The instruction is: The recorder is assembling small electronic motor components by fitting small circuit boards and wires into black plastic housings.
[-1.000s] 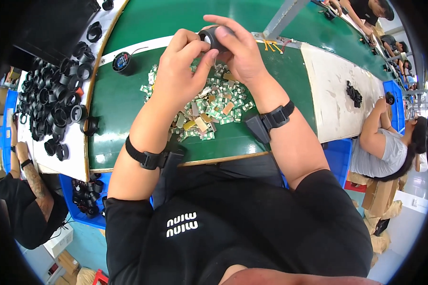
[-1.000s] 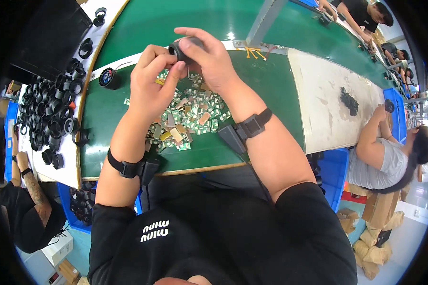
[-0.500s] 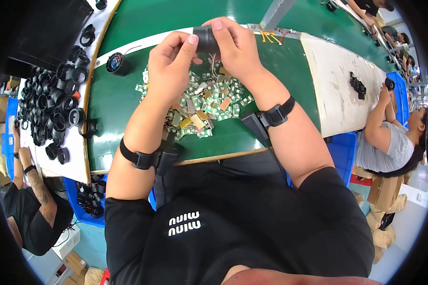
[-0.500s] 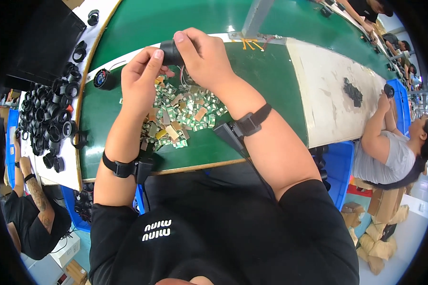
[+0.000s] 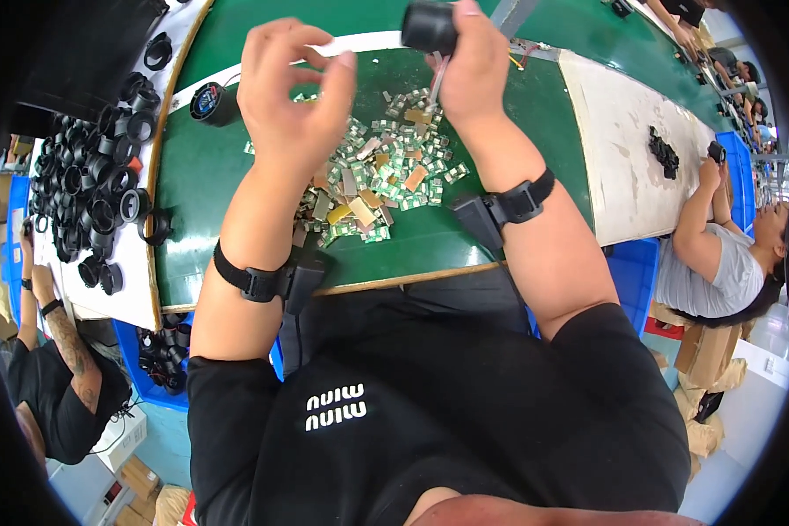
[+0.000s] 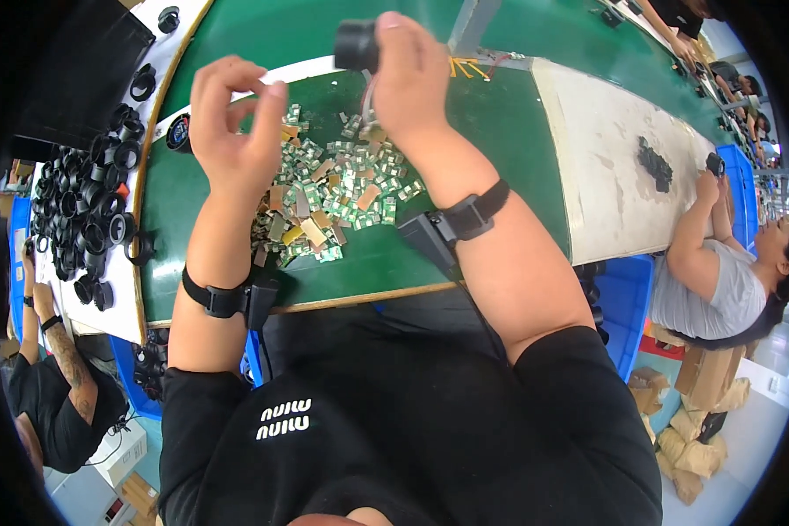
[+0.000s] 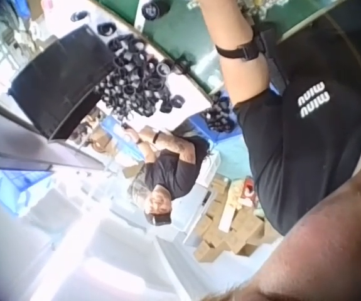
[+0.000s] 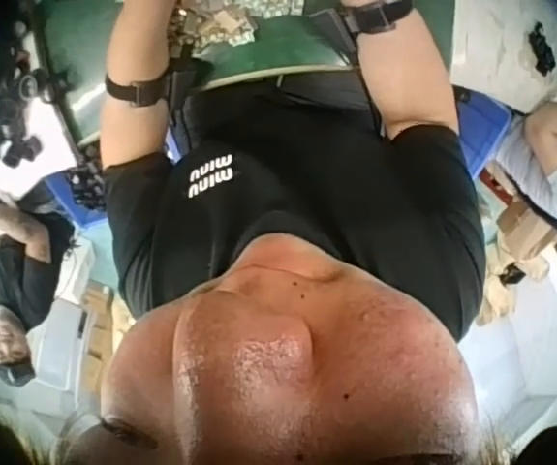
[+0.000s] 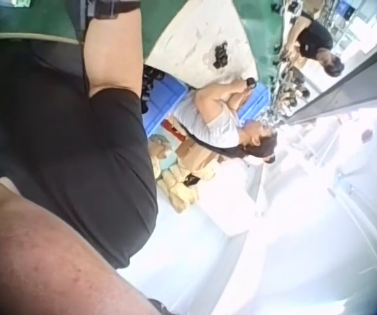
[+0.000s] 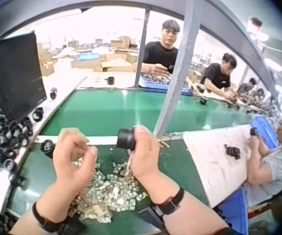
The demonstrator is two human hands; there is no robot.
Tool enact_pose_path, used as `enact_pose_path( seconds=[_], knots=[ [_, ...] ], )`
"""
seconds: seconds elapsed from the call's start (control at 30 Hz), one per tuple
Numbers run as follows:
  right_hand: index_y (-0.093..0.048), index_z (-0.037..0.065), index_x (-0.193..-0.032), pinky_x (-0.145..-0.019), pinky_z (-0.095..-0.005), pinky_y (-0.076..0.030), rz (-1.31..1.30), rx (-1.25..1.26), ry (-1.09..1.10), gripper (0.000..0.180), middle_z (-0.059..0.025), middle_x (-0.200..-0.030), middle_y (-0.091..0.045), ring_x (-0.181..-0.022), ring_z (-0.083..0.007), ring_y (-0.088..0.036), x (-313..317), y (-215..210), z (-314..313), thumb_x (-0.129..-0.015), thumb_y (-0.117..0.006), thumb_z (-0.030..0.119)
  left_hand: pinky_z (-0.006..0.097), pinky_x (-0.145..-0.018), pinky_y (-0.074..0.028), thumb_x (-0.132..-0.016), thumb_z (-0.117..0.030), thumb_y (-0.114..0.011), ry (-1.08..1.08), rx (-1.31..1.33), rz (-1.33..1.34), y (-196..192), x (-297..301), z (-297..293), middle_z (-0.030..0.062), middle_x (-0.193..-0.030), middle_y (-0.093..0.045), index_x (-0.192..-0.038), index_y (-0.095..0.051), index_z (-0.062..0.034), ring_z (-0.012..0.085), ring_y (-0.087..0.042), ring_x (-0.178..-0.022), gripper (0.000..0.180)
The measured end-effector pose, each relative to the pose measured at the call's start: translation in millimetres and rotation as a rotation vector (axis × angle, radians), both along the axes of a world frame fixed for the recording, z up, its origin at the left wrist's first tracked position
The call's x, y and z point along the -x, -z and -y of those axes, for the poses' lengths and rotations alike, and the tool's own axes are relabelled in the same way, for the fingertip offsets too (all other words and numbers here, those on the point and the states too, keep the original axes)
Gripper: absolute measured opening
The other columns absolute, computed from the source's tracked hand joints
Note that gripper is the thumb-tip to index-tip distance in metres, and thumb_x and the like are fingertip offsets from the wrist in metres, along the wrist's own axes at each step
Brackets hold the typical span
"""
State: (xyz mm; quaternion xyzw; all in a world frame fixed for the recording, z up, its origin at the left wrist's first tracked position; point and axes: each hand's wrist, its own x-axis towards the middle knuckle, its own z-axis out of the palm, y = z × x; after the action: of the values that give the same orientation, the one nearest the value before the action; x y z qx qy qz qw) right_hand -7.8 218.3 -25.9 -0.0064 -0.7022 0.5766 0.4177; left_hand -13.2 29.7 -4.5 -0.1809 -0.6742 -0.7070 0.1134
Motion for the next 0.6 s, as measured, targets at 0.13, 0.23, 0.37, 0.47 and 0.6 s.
enact_pose_path(
  seconds=[0.13, 0.23, 0.37, 0.47, 0.6],
  knots=[
    [-0.06, 0.006, -0.084, -0.049, -0.0298, -0.042, 0.175, 0.597, -0.204, 0.044, -0.0032, -0.067, -0.057, -0.055, -0.0141, -0.053, -6.7, -9.6, -3.0, -0.105, -0.05, 0.043, 0.035, -0.083, -0.058, -0.068, 0.001, -0.081, -0.131, 0.443, -0.96, -14.4, -1.2, 3.0, 0.0149, -0.123, -0.066, -0.084, -0.078, -0.0111, 0.0307, -0.065, -0.107, 0.02],
    [-0.061, 0.007, -0.086, -0.047, -0.0303, -0.033, 0.206, 0.638, -0.383, 0.054, -0.0014, -0.059, -0.048, -0.047, -0.014, -0.042, -9.0, -13.7, -1.8, -0.108, -0.037, 0.05, 0.036, -0.105, -0.048, -0.061, -0.005, -0.084, -0.206, 0.62, -1.077, -16.5, -6.2, 7.7, 0.0073, -0.134, -0.066, -0.087, -0.08, -0.0157, 0.0295, -0.058, -0.119, 0.028],
    [-0.062, 0.006, -0.088, -0.047, -0.0287, -0.034, 0.2, 0.598, -0.374, 0.054, -0.0026, -0.059, -0.05, -0.048, -0.0143, -0.044, -12.2, -14.7, 2.2, -0.108, -0.039, 0.05, 0.036, -0.101, -0.051, -0.06, -0.004, -0.083, -0.236, 0.625, -1.167, -16.7, -10.0, 7.1, 0.0065, -0.134, -0.067, -0.089, -0.08, -0.0179, 0.029, -0.056, -0.122, 0.032],
    [-0.062, 0.006, -0.089, -0.047, -0.0287, -0.034, 0.201, 0.552, -0.4, 0.053, -0.0028, -0.059, -0.05, -0.048, -0.0145, -0.044, -12.8, -13.4, 3.7, -0.108, -0.039, 0.05, 0.035, -0.099, -0.052, -0.06, -0.004, -0.083, -0.226, 0.613, -1.191, -15.9, -10.7, 7.9, 0.0059, -0.135, -0.067, -0.092, -0.08, -0.0188, 0.0287, -0.057, -0.122, 0.036],
    [-0.063, 0.006, -0.09, -0.047, -0.0295, -0.035, 0.214, 0.53, -0.375, 0.053, -0.003, -0.059, -0.05, -0.05, -0.0144, -0.046, -12.3, -12.5, 1.3, -0.107, -0.039, 0.051, 0.037, -0.097, -0.054, -0.063, -0.002, -0.083, -0.197, 0.628, -1.182, -17.9, -11.9, 7.1, 0.0089, -0.133, -0.066, -0.094, -0.079, -0.0167, 0.0293, -0.058, -0.12, 0.035]
  ],
)
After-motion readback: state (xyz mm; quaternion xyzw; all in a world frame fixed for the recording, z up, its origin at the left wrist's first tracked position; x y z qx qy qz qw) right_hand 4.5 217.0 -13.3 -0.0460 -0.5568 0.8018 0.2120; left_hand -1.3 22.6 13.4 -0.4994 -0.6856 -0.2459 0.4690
